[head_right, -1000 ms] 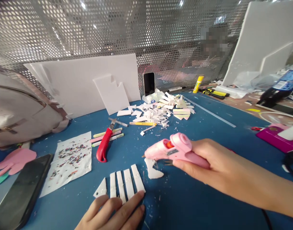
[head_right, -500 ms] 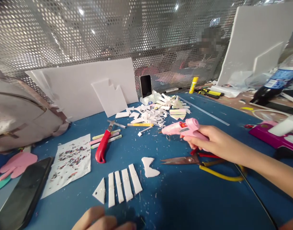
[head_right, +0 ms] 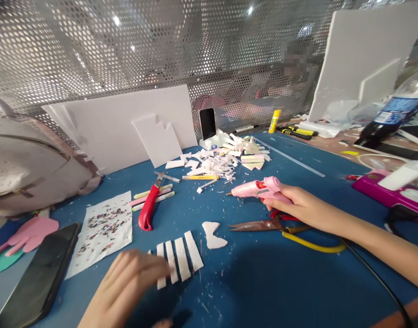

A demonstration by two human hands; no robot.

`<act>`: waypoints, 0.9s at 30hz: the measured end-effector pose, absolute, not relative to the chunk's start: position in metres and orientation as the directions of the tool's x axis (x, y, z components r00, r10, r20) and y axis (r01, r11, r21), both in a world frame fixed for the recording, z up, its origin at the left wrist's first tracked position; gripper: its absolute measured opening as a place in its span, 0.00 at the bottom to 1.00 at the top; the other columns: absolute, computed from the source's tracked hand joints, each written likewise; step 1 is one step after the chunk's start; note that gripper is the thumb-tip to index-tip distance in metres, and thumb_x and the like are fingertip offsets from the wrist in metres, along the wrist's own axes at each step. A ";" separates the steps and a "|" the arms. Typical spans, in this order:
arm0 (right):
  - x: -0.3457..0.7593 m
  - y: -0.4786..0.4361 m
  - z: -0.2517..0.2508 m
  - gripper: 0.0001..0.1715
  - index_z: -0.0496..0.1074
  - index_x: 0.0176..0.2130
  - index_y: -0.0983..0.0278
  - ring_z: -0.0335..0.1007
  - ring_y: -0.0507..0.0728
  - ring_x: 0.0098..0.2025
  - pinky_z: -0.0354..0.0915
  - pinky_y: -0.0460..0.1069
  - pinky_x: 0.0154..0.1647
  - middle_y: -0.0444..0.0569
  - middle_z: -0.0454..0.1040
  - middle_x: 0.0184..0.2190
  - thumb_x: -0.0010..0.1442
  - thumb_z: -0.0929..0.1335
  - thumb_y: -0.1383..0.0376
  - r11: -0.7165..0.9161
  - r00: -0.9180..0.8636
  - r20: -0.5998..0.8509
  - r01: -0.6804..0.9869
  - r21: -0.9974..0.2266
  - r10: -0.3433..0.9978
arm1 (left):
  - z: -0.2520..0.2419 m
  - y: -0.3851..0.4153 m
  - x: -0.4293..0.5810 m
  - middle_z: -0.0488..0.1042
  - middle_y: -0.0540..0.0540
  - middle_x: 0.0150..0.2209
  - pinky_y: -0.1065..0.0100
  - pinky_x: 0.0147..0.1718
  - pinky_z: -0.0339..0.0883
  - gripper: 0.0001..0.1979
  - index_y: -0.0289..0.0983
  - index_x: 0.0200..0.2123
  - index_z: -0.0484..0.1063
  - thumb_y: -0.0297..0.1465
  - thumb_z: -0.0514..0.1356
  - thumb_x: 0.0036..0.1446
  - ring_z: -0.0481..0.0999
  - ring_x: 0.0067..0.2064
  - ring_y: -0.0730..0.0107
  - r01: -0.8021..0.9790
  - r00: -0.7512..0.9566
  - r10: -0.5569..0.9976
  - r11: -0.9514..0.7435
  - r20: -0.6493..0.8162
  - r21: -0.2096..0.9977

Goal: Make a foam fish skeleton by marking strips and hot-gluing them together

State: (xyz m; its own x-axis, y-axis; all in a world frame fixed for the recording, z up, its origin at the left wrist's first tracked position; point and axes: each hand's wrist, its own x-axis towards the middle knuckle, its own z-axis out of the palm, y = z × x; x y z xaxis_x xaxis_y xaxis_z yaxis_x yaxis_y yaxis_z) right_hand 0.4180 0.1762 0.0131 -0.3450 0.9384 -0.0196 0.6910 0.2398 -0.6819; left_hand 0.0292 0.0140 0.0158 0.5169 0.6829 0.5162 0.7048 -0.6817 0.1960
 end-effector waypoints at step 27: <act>0.433 0.139 0.036 0.14 0.69 0.43 0.57 0.74 0.61 0.45 0.69 0.55 0.48 0.49 0.73 0.43 0.64 0.66 0.50 0.373 0.039 0.585 0.736 -0.566 0.810 | -0.003 0.021 0.011 0.67 0.44 0.62 0.46 0.59 0.62 0.45 0.49 0.71 0.43 0.39 0.65 0.58 0.66 0.61 0.50 0.868 0.255 0.933 -0.337 0.255 0.366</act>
